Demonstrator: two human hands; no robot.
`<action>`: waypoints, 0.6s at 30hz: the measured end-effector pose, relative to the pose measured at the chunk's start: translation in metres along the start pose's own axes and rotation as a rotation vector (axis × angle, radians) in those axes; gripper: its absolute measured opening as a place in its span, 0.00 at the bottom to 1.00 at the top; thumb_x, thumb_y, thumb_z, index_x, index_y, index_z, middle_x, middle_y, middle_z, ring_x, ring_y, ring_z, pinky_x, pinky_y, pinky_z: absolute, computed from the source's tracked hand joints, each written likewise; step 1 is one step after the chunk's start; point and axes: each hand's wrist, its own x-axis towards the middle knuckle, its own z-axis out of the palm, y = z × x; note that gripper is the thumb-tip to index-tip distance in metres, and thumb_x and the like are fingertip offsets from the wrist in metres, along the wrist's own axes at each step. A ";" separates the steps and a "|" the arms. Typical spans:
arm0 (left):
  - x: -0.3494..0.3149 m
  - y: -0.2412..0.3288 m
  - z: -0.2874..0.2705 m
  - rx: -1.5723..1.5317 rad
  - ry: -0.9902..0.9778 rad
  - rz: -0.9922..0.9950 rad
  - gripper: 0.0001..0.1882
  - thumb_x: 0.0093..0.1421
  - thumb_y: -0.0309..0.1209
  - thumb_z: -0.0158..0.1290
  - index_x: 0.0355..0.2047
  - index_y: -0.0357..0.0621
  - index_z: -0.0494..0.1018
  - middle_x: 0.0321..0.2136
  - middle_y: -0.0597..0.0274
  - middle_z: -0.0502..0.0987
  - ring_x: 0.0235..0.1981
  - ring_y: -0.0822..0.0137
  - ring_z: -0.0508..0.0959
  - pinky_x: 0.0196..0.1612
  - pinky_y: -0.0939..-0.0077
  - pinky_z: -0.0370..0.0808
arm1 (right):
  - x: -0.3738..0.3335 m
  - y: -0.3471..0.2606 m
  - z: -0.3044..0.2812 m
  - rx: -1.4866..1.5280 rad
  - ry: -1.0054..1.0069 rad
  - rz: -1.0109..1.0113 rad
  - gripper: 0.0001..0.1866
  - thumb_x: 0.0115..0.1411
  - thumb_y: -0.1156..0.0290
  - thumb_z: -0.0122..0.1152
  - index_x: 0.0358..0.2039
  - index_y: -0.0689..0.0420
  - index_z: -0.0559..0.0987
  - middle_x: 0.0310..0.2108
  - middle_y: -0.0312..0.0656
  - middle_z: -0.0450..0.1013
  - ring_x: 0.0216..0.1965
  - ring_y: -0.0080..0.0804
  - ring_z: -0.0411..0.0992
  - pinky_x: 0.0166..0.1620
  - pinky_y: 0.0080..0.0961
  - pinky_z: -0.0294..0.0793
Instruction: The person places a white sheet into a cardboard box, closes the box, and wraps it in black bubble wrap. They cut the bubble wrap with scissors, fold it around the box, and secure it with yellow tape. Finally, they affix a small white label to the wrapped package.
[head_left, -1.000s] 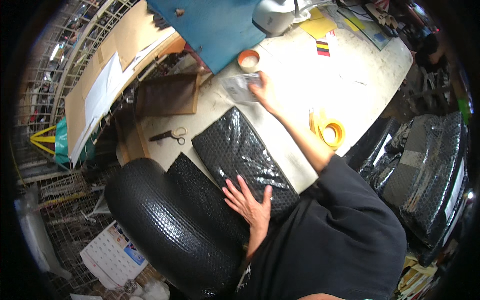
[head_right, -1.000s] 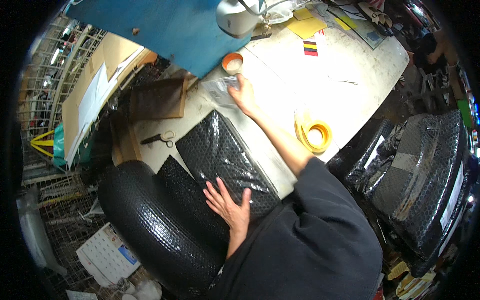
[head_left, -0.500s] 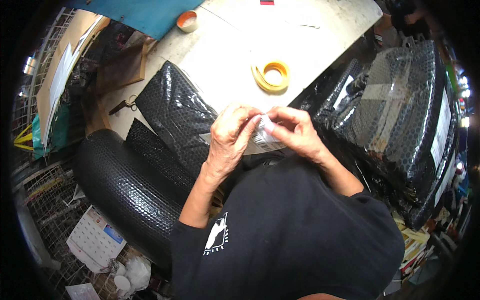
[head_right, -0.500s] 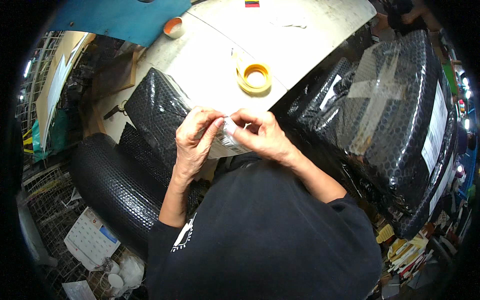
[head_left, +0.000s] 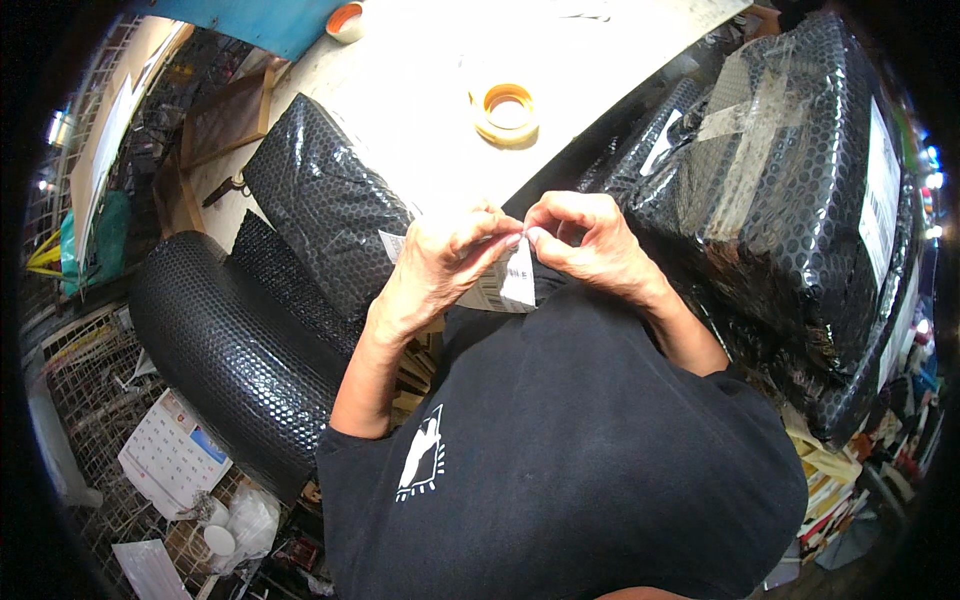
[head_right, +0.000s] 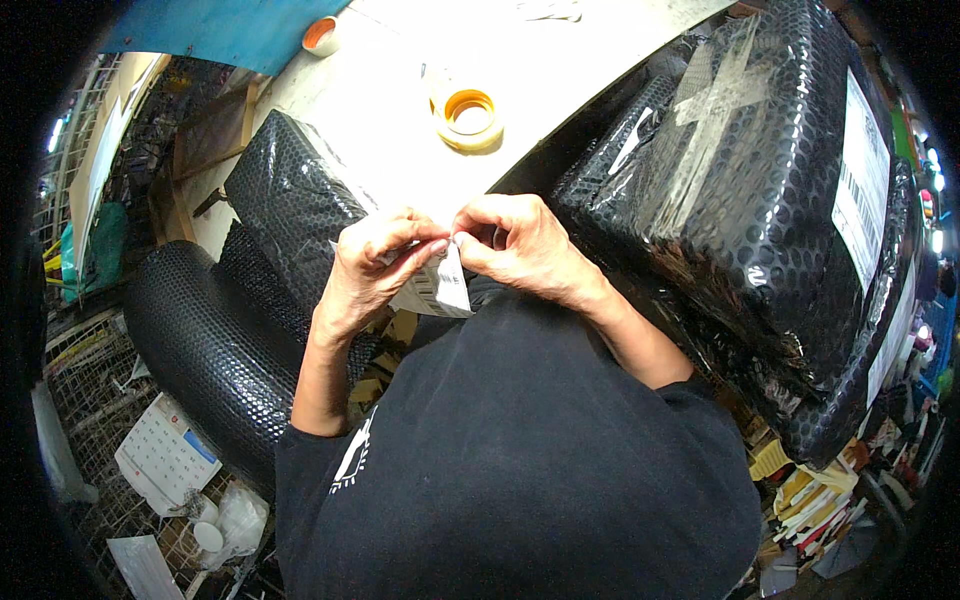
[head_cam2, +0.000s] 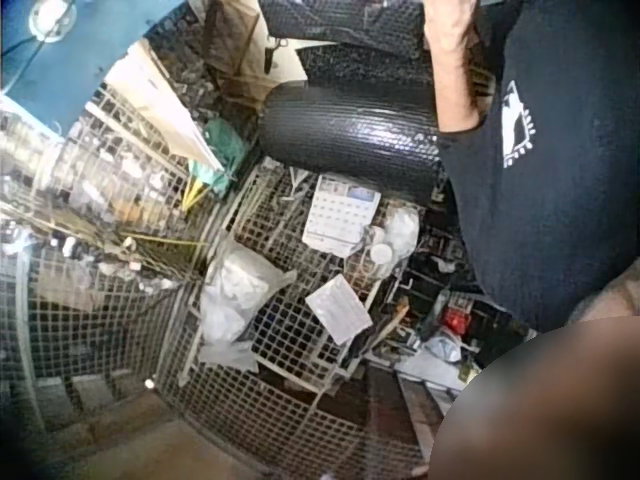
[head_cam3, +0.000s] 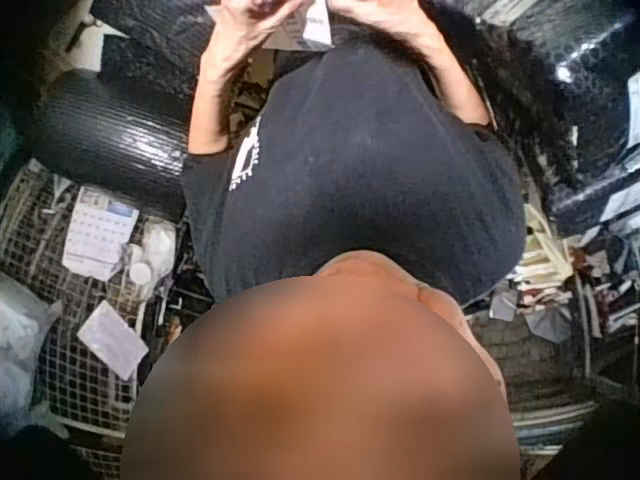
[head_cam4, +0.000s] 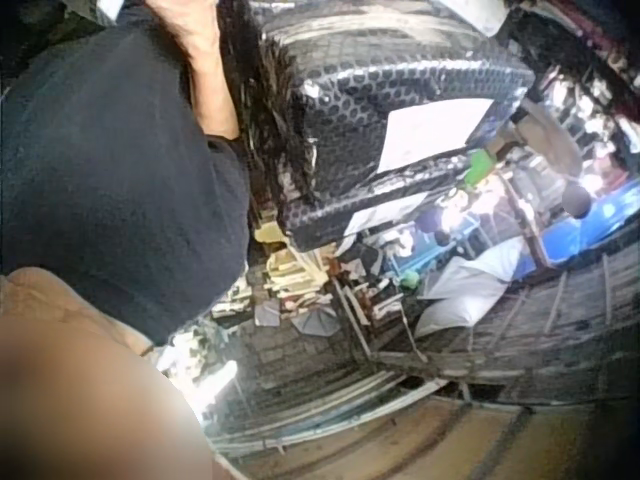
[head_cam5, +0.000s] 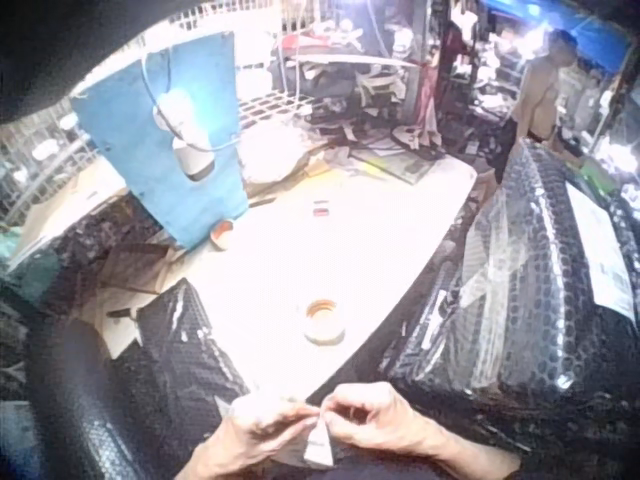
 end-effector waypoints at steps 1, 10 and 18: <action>-0.001 0.000 0.002 0.013 0.001 0.011 0.09 0.53 0.20 0.61 0.36 0.37 0.78 0.30 0.58 0.80 0.31 0.69 0.80 0.33 0.78 0.76 | -0.002 0.000 -0.001 0.006 -0.011 -0.002 0.06 0.56 0.73 0.60 0.32 0.62 0.79 0.21 0.31 0.73 0.24 0.12 0.68 0.28 0.14 0.68; -0.011 0.003 0.023 0.104 0.218 0.144 0.14 0.49 0.18 0.62 0.38 0.40 0.79 0.30 0.59 0.78 0.29 0.67 0.78 0.32 0.75 0.75 | -0.004 0.012 0.004 0.531 -0.122 0.191 0.06 0.61 0.69 0.61 0.34 0.59 0.77 0.27 0.31 0.73 0.26 0.13 0.69 0.30 0.13 0.71; -0.036 0.005 0.028 0.498 0.255 0.342 0.13 0.46 0.22 0.58 0.35 0.39 0.78 0.36 0.56 0.77 0.39 0.58 0.78 0.43 0.63 0.76 | 0.011 0.035 0.011 0.485 -0.232 0.178 0.07 0.61 0.68 0.60 0.32 0.58 0.75 0.26 0.29 0.70 0.27 0.13 0.67 0.32 0.14 0.68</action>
